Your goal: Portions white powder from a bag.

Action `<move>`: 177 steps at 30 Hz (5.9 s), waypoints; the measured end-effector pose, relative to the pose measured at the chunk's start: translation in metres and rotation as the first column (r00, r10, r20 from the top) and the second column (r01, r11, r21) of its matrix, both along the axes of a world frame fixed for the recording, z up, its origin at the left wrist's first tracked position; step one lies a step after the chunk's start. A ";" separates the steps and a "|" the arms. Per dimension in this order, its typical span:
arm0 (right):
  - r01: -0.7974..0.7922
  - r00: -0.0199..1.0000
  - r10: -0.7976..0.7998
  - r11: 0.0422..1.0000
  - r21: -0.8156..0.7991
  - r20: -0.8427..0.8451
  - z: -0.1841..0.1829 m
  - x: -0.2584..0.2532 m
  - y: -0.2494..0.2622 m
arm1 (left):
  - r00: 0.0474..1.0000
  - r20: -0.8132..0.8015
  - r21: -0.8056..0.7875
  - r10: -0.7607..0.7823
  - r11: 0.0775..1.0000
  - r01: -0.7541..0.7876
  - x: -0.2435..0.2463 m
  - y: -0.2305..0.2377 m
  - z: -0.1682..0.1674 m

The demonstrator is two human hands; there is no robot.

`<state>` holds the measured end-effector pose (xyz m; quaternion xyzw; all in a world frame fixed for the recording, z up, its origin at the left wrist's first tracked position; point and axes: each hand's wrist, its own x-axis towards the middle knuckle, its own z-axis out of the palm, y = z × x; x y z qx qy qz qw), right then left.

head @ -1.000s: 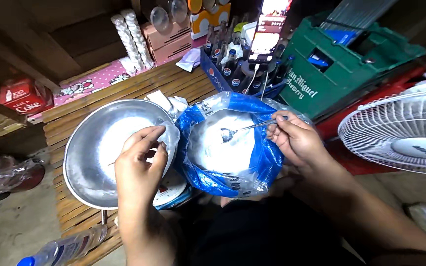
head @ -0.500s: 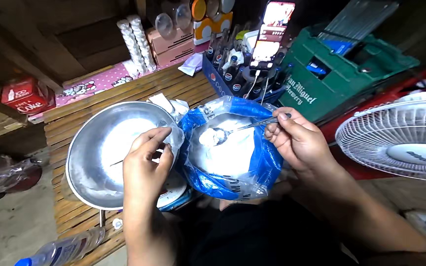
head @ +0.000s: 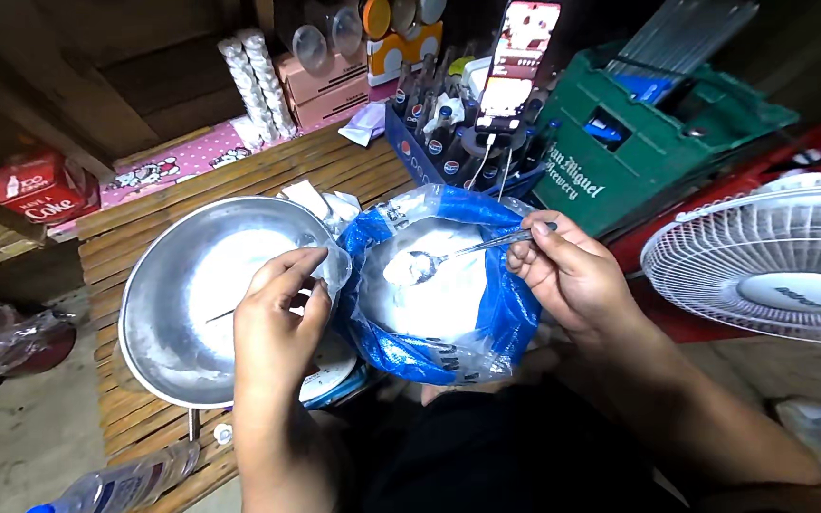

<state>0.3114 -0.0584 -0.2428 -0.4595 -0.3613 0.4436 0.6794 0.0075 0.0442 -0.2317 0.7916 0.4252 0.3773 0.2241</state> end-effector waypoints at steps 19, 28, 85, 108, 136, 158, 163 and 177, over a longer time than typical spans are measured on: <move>-0.022 0.999 0.023 1.000 -0.018 0.039 0.001 0.000 0.003 | 1.000 -0.023 -0.006 -0.001 1.000 0.001 0.001 0.001 0.002; -0.062 0.997 0.059 0.996 0.059 0.051 0.019 -0.017 0.012 | 1.000 -0.005 -0.008 0.008 1.000 -0.008 0.005 0.000 0.003; 0.181 0.535 -0.115 0.983 0.020 0.837 -0.066 0.016 0.028 | 0.995 0.008 -0.040 0.102 0.994 -0.102 -0.002 -0.005 0.010; 0.074 0.704 0.234 0.915 -0.396 0.671 -0.091 0.001 0.046 | 0.996 -0.024 -0.031 0.084 0.996 -0.084 0.002 -0.003 0.010; -0.111 0.949 0.040 0.971 0.212 0.313 0.044 -0.052 0.052 | 0.997 0.007 -0.023 0.075 0.997 -0.075 0.005 -0.002 0.007; -0.131 0.651 -0.283 0.872 0.471 0.704 0.036 -0.030 0.029 | 0.994 0.031 -0.028 0.105 0.994 -0.104 0.005 -0.001 0.007; 0.007 0.600 -0.165 0.980 0.201 0.782 -0.013 0.002 0.030 | 0.997 0.000 -0.040 0.082 0.996 -0.082 0.005 -0.002 0.007; -0.026 0.075 0.078 0.997 -0.076 0.994 -0.087 -0.009 0.048 | 0.997 -0.043 -0.043 0.065 0.997 -0.067 0.003 -0.003 0.010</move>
